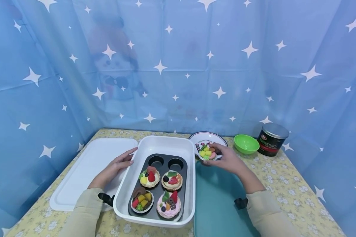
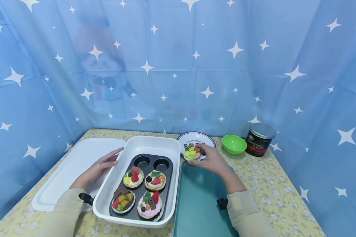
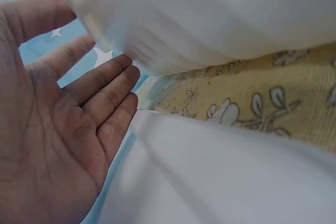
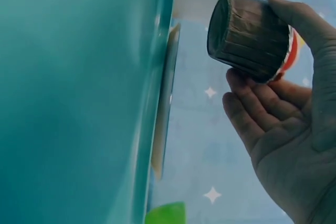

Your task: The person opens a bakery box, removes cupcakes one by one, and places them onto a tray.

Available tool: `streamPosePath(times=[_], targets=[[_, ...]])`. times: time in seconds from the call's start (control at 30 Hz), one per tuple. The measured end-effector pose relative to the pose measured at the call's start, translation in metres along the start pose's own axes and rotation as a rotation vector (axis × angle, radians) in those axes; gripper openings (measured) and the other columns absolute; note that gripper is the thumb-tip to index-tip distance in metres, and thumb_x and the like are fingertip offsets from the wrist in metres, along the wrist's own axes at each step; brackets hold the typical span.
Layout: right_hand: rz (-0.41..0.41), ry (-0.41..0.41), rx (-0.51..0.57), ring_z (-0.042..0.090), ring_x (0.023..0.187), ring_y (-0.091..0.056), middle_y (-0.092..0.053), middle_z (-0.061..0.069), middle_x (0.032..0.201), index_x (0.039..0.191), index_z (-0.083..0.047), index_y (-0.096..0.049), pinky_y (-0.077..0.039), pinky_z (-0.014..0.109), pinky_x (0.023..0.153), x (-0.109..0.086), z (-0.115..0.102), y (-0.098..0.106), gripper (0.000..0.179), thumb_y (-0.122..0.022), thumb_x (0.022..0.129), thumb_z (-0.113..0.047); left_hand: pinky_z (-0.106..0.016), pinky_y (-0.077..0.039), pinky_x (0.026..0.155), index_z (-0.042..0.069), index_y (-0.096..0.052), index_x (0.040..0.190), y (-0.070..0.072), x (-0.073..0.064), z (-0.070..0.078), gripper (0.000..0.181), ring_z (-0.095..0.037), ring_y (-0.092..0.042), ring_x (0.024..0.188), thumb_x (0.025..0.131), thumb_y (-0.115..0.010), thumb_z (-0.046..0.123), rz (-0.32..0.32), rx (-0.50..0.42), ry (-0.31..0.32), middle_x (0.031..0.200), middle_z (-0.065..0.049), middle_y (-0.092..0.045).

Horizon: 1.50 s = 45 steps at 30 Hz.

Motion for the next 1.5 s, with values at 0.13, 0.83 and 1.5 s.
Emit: streamPosePath(times=[0.13,0.83,1.5], targets=[[-0.038,0.010,-0.003,0.021,0.103,-0.063,-0.067,0.004,0.114,0.138,-0.008,-0.058,-0.052,0.041,0.082,-0.001,0.006,-0.002,0.080,-0.083,0.078,-0.055,-0.058,-0.025,0.116,0.028,-0.030,0.160,0.000,0.000,-0.001,0.061,-0.036,-0.021,0.151,0.104,-0.054,0.026,0.000,0.001,0.000,0.166,-0.011,-0.022],[-0.126,-0.011,0.004,0.023,0.109,-0.062,-0.064,0.004,0.119,0.141,-0.008,-0.055,-0.052,0.045,0.090,0.000,0.019,-0.013,0.081,-0.085,0.078,-0.050,-0.058,-0.025,0.116,0.028,-0.031,0.160,0.001,-0.001,-0.002,0.061,-0.036,-0.019,0.151,0.104,-0.054,0.029,0.006,0.008,0.003,0.166,-0.011,-0.020],[-0.199,-0.027,0.021,0.034,0.123,-0.057,-0.058,0.014,0.136,0.148,-0.002,-0.046,-0.047,0.053,0.100,-0.002,0.023,-0.016,0.085,-0.084,0.083,-0.041,-0.059,-0.022,0.117,0.030,-0.032,0.159,0.000,-0.003,0.003,0.060,-0.036,-0.021,0.151,0.103,-0.054,0.027,0.037,0.045,0.019,0.165,-0.010,-0.024]])
Point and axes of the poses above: each hand's wrist, its own x-axis towards the middle knuckle, its own y-axis out of the back of the hand, z = x × y, the point moved 4 cm from there along x, towards the middle knuckle
